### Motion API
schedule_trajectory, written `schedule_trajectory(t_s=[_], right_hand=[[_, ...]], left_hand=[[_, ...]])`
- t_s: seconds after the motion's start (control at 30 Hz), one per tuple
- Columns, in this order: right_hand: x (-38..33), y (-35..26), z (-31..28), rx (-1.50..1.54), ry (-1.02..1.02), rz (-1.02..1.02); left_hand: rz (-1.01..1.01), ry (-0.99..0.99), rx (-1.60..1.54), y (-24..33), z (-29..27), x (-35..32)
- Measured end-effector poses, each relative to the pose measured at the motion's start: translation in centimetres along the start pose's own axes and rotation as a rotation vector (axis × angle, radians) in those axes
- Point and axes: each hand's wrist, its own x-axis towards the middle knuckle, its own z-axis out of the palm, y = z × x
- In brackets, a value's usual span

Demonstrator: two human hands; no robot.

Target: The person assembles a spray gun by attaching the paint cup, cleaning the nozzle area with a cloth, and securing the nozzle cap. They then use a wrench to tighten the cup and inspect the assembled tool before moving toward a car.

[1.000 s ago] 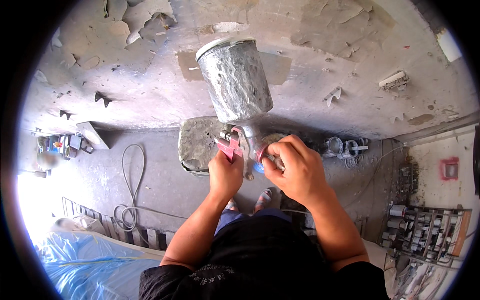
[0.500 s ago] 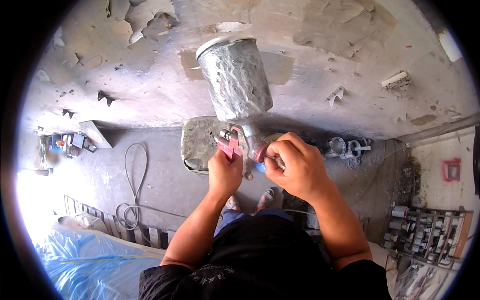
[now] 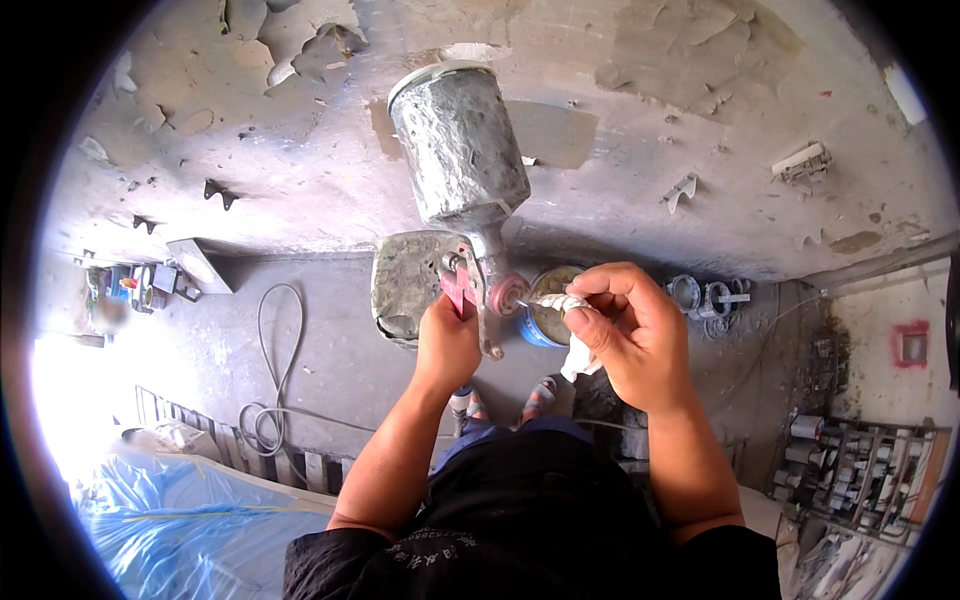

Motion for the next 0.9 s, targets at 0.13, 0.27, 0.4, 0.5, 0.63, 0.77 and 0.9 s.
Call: schedule_trajectory(t_s=[0.13,0.27,0.4,0.5,0.63,0.77,0.9], right_hand=[[0.1,0.4,0.4,-0.136,0.021,-0.196],[0.5,0.4,1.4,-0.331,-0.001,-0.336],[0.7,1.5,2.4,-0.490,0.027,-0.413],[0.6,1.8,2.5,-0.597,0.033,-0.537],[0.8,2.6,2.4,-0.761,0.034,-0.729],[0.6,2.7,2.7,-0.743,0.003,-0.760],[0.6,3.1,3.1,-0.642,-0.009,-0.761]], left_hand=[[0.029,-0.033,0.080,-1.1,-0.4,0.4],[0.068,0.000,0.017,-0.9,0.0,0.3],[0.009,-0.011,-0.009,1.0,0.0,-0.4],[-0.039,-0.020,-0.011,0.9,-0.1,-0.4],[-0.051,0.002,0.022,0.5,-0.1,-0.4],[0.023,0.046,0.046,-0.2,0.0,-0.3],[0.036,0.044,0.042,-0.7,-0.3,-0.1]])
